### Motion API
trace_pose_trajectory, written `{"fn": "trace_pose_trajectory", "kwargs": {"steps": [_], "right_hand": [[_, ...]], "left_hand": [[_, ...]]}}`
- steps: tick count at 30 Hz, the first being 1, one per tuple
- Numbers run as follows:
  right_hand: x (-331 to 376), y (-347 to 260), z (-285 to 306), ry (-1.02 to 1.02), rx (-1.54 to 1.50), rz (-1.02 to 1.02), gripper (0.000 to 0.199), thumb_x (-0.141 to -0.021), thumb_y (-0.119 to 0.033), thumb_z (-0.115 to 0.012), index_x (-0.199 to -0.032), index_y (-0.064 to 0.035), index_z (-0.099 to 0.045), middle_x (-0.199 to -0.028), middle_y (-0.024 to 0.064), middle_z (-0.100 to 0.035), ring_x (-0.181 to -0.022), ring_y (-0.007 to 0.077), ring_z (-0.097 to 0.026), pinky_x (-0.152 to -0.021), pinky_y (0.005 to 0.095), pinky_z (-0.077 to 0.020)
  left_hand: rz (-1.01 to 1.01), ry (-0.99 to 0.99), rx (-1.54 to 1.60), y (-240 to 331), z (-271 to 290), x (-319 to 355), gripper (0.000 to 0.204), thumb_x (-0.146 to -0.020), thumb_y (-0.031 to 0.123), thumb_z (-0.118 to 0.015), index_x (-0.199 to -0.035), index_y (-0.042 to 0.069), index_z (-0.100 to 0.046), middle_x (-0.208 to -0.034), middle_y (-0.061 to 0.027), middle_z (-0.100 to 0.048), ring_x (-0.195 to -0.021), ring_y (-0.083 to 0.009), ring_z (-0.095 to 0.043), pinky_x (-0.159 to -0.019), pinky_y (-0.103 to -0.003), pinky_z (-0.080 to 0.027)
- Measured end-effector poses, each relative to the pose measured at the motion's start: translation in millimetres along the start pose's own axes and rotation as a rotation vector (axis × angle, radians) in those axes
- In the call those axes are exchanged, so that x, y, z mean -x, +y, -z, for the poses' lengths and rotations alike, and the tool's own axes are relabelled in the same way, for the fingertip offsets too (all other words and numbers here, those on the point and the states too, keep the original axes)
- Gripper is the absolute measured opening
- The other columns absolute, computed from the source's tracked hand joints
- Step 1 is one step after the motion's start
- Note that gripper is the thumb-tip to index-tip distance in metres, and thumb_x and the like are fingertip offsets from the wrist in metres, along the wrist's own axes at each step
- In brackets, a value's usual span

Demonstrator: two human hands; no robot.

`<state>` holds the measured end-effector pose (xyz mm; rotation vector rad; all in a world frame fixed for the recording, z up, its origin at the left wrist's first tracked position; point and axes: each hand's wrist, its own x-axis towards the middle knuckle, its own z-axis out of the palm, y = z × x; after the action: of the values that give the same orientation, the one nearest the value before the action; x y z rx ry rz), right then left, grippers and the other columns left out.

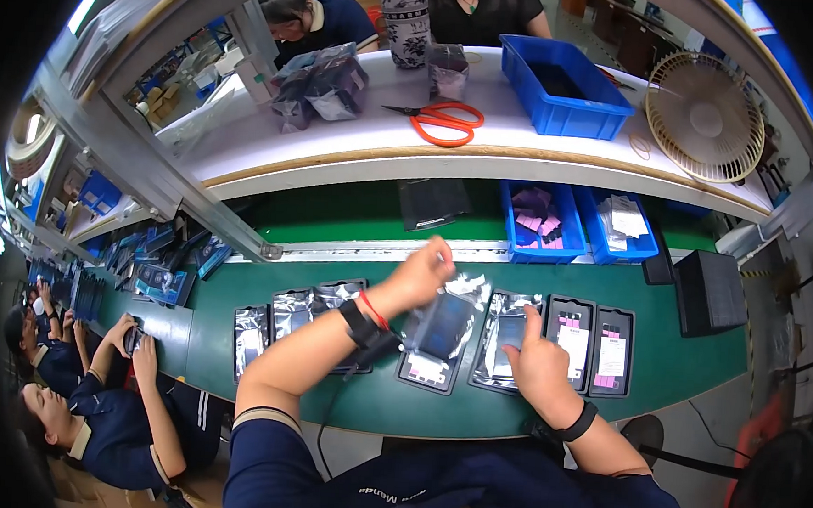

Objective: Assembling and packaging electronic components into boxes at a factory workstation.

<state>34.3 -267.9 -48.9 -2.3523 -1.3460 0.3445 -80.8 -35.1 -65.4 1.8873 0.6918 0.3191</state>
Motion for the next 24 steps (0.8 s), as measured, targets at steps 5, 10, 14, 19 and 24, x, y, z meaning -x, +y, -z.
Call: {"fn": "trace_pose_trajectory", "kwargs": {"steps": [5,10,14,19,24], "right_hand": [[-28,-8,27,-0.036,0.437,0.159,0.048,-0.065,-0.036,-0.077,-0.090,-0.0010,-0.057,-0.068,0.0119,-0.062,-0.063,0.0244,-0.065,-0.052,0.0357,-0.0502],[-104,-71,53,0.064,0.145,0.311,0.039,-0.072,-0.033,-0.071,-0.081,0.0018,-0.057,-0.069,0.0195,-0.062,-0.068,0.0376,-0.062,-0.059,0.0456,-0.0495],[-221,-114,15,-0.084,0.138,0.133,0.062,-0.076,-0.050,-0.063,-0.121,-0.0077,-0.055,-0.124,0.0176,-0.054,-0.114,0.0318,-0.052,-0.095,0.0372,-0.0428],[-300,-89,-54,0.272,0.133,0.399,0.068,-0.073,-0.043,-0.066,-0.132,-0.0166,-0.044,-0.137,0.0097,-0.041,-0.127,0.0258,-0.038,-0.107,0.0391,-0.0277],[-300,-93,-48,0.225,0.003,0.441,0.063,-0.072,-0.038,-0.068,-0.127,-0.0152,-0.048,-0.131,0.0099,-0.047,-0.122,0.0258,-0.043,-0.105,0.0388,-0.0312]], "left_hand": [[-0.222,0.051,-0.308,6,-29,53,0.019,-0.080,0.008,-0.062,-0.097,0.005,-0.053,-0.105,-0.0203,-0.055,-0.098,-0.0329,-0.054,-0.078,-0.038,-0.044],[-0.433,0.041,-0.772,12,-32,95,0.047,-0.080,0.031,-0.065,-0.121,0.012,-0.051,-0.137,-0.0228,-0.030,-0.128,-0.0449,-0.024,-0.097,-0.055,-0.029],[-0.367,-0.030,-0.894,-10,-30,102,0.058,-0.083,0.047,-0.058,-0.132,0.019,-0.045,-0.144,-0.0226,-0.021,-0.132,-0.0467,-0.016,-0.098,-0.064,-0.023],[-0.317,0.061,-0.931,-19,-23,108,0.059,-0.082,0.049,-0.057,-0.133,0.020,-0.045,-0.143,-0.0224,-0.025,-0.131,-0.0455,-0.021,-0.097,-0.064,-0.024],[-0.348,0.090,-0.985,-12,-26,112,0.059,-0.083,0.044,-0.058,-0.132,0.014,-0.045,-0.140,-0.0230,-0.031,-0.130,-0.0421,-0.027,-0.098,-0.062,-0.026]]}}
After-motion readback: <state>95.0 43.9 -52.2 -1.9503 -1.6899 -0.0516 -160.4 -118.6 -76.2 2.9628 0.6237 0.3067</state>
